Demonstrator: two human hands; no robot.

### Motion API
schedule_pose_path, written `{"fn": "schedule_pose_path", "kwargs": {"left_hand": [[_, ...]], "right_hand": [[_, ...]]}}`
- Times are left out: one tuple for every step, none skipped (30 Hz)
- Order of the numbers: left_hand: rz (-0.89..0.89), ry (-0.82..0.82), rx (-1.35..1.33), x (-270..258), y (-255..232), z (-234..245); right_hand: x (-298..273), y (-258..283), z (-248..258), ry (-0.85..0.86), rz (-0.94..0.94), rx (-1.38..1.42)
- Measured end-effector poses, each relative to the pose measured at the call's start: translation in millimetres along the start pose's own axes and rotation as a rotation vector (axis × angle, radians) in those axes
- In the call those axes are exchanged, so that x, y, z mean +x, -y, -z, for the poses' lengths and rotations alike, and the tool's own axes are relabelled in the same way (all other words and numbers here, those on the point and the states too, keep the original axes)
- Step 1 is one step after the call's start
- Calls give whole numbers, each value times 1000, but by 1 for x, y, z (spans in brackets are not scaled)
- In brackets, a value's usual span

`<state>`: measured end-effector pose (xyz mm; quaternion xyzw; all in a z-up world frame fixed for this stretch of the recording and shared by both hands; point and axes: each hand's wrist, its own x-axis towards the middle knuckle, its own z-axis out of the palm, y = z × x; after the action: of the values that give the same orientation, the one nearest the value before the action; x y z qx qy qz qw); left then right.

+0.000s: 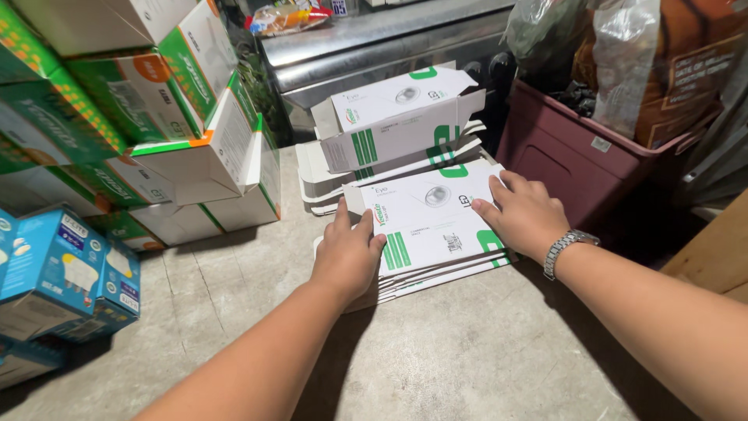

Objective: The person flattens empty LED bulb boxes by hand on a table, pressing each box flat and stacking the flattened cardboard pieces, then picks up another box to flatten.

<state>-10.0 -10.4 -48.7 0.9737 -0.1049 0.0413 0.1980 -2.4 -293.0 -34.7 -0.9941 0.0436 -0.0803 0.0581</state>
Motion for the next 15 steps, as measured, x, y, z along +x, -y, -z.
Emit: {"fn": "schedule_pose_path", "kwargs": {"left_hand": [[-14,-13,36,-1,1,-4],[-29,-26,72,-2,3,-7],[-23,-23,87,-3,4,-10],[-19,-23,103,-3,6,-12],[-14,-23,118,-3,8,-15],[-25,-12,123,-3,9,-16],[-36,-1,128,-2,11,-17],[-45,7,133,-2,12,-17],[-36,25,117,-2,13,-16],[-27,42,100,-2,13,-15],[-19,59,84,-2,12,-13],[-14,63,82,-2,11,-12],[-8,67,79,-1,9,-10],[-3,73,78,-2,7,-7],[2,49,68,-3,5,-5]], "right_hand": [[1,-2,-4,-13,22,-9],[1,-4,-6,-25,43,-18],[2,-5,-9,-38,65,-27],[3,-6,-11,-22,58,-28],[3,-6,-13,-5,50,-30],[4,-7,-13,7,43,-33],[5,-6,-13,12,37,-38],[5,-5,-12,15,34,-43],[4,-4,-11,19,31,-49],[4,-4,-9,7,38,-63],[3,-2,-7,-5,44,-77],[2,-1,-4,-16,51,-91],[1,1,-1,-86,93,-101],[-2,2,2,-155,133,-110],[-5,3,6,-224,173,-118]]}}
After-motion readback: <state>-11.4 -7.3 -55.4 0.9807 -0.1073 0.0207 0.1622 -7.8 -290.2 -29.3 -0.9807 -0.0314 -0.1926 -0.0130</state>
